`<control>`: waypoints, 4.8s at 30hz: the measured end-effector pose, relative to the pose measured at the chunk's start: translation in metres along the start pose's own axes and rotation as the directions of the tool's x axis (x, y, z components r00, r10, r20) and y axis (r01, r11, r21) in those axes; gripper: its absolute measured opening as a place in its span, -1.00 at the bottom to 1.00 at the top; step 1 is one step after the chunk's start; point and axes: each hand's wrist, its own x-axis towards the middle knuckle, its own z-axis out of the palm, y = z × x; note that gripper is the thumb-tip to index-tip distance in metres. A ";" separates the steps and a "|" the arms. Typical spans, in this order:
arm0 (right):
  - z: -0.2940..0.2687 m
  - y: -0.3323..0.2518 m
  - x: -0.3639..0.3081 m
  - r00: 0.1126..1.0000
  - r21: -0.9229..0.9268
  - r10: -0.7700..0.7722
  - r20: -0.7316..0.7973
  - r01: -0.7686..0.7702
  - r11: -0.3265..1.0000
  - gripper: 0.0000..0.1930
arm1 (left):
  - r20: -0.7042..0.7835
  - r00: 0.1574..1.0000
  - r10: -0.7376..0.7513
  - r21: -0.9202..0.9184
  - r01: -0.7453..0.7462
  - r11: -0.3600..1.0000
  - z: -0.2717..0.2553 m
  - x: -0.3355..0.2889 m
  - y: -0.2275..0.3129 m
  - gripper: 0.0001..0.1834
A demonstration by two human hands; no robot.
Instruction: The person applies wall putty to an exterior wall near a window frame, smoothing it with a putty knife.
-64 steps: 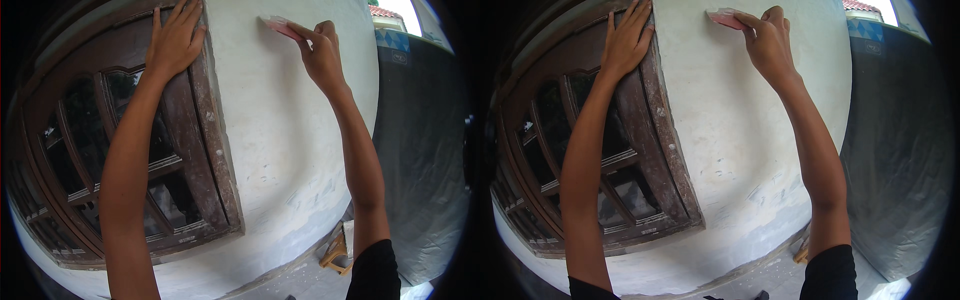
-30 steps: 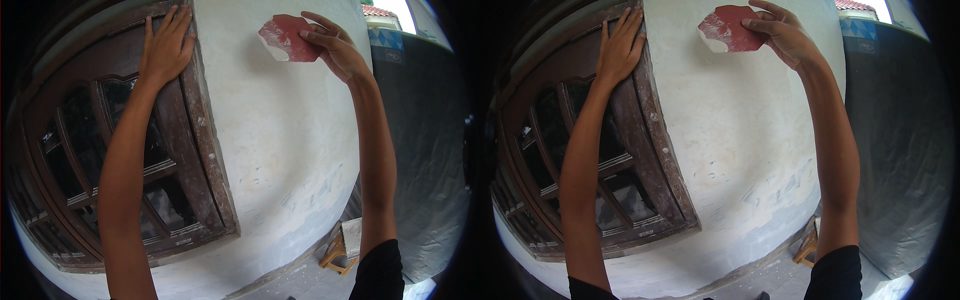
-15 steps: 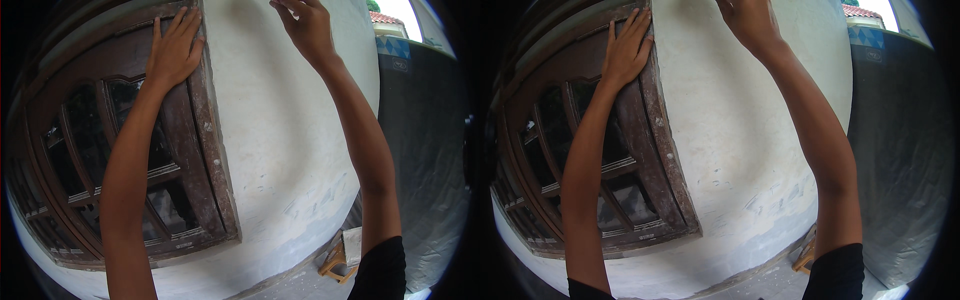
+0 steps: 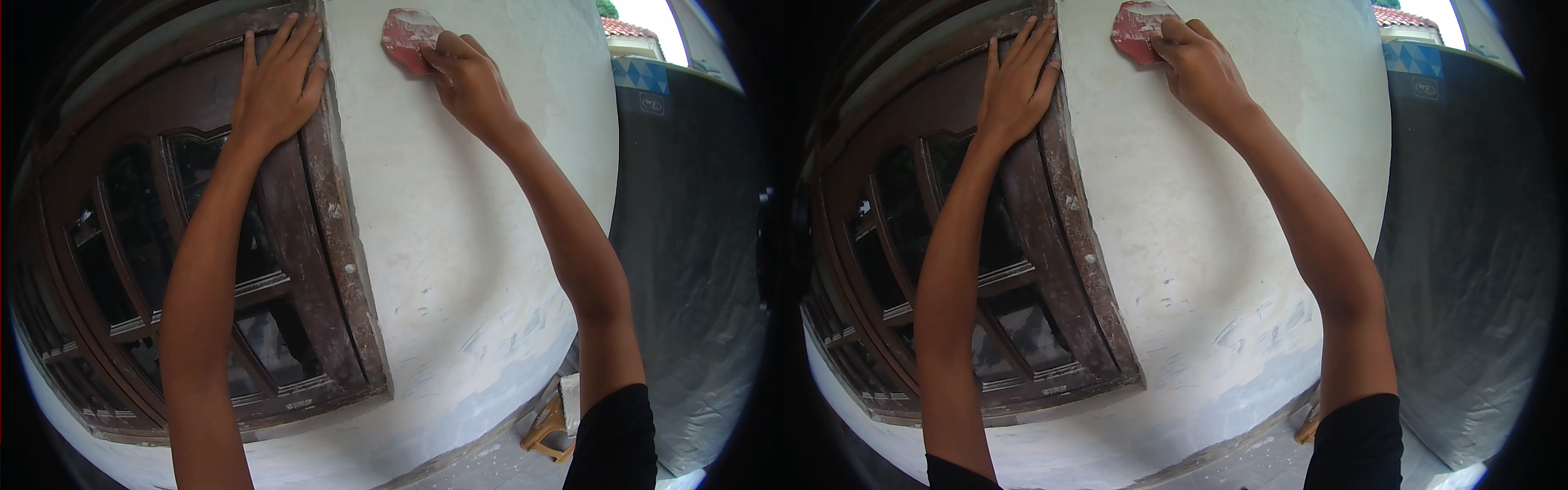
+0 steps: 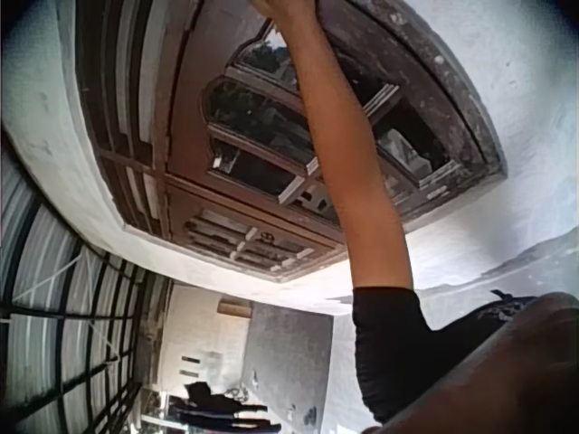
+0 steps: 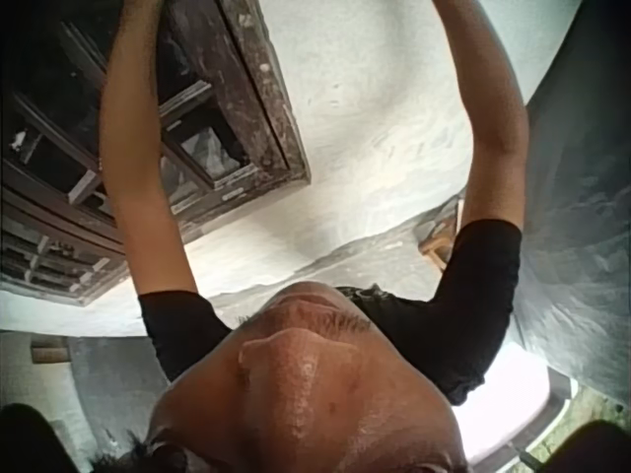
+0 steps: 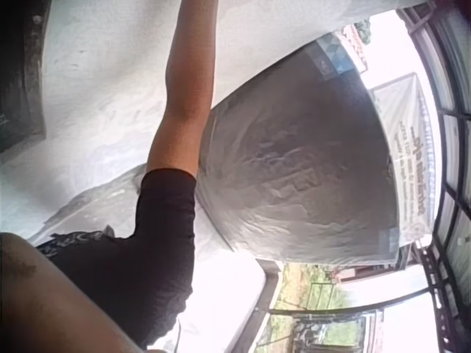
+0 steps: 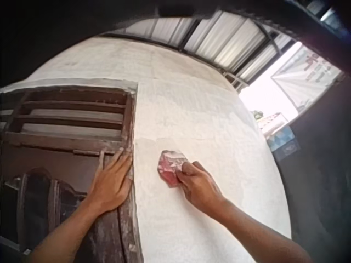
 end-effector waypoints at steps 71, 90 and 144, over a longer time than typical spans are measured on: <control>0.006 -0.047 -0.022 0.999 -0.182 0.047 -0.007 -0.048 0.982 -0.57 | 0.009 1.000 0.002 -0.155 -0.001 0.988 -0.014 0.000 0.002 -0.34; -0.013 -0.042 -0.049 0.996 -0.063 0.088 0.003 -0.088 0.994 -0.56 | 0.006 1.000 -0.008 -0.191 0.009 0.982 -0.015 -0.001 0.003 -0.34; -0.535 -0.026 -0.507 -0.272 -0.014 0.937 0.220 -0.961 -0.276 -0.85 | 0.852 0.523 0.016 -0.490 0.810 -0.323 -0.094 -0.202 0.730 -0.45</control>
